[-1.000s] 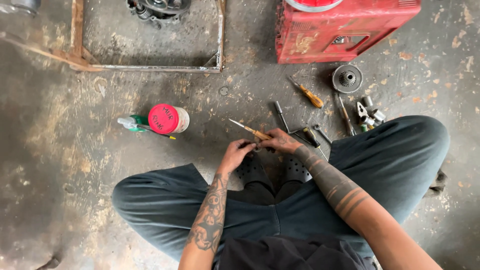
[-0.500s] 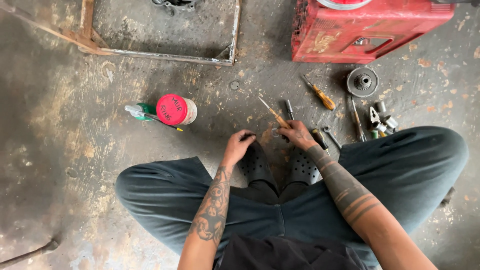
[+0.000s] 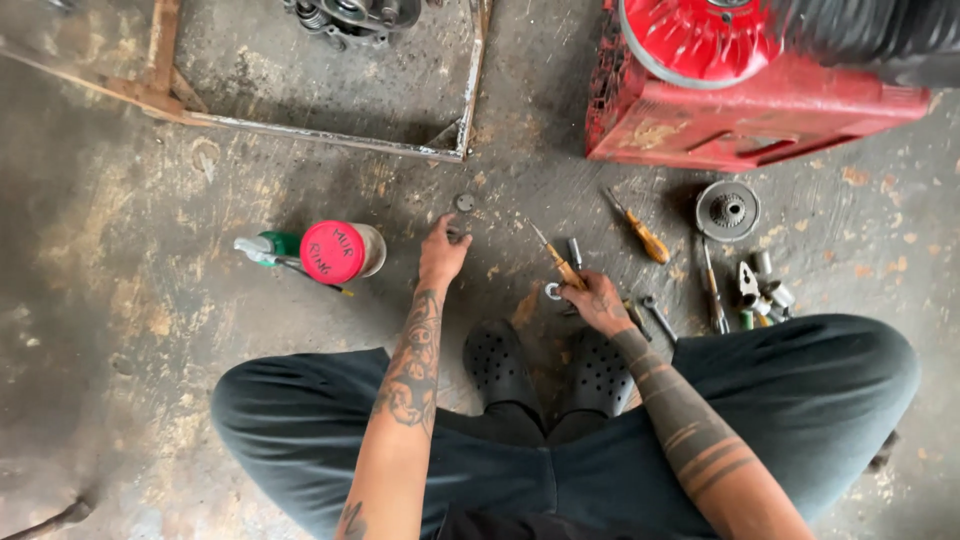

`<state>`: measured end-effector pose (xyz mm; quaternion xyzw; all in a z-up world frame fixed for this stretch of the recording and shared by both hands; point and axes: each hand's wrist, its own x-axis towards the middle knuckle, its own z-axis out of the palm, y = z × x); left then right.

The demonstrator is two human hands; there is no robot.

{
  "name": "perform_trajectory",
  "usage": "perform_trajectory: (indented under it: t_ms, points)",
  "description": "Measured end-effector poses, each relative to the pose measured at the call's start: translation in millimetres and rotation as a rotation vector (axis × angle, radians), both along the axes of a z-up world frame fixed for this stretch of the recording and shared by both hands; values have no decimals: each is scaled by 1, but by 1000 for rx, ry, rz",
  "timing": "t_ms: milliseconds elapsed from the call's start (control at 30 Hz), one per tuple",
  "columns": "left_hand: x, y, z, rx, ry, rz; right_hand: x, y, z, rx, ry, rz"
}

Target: The person sits on the floor of a repair workshop assembling a motorcycle engine cylinder assembly. They pick up small metal fittings from the floor, fit them onto the cylinder head mounted on a red stand, press components into place by hand, and use a screwdriver on the assembly.

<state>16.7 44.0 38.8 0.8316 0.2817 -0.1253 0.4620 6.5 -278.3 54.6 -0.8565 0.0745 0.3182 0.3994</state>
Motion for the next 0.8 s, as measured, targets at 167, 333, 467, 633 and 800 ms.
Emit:
perform_trajectory:
  t_ms: [167, 333, 467, 633, 800]
  points:
    - [22, -4, -8, 154, 11, -9, 12, 0, -8, 20, 40, -2]
    - [39, -14, -48, 404, -114, 72, 20, -2, -13, 30, 60, -10]
    - [45, -21, -65, 536, -207, 142, 24, -3, -13, 30, 55, 2]
    - [44, -25, -55, 592, -275, 130, 32, 8, 13, 3, 105, -13]
    - [38, -20, -46, 633, -318, 66, 35, 13, 15, -11, 75, -2]
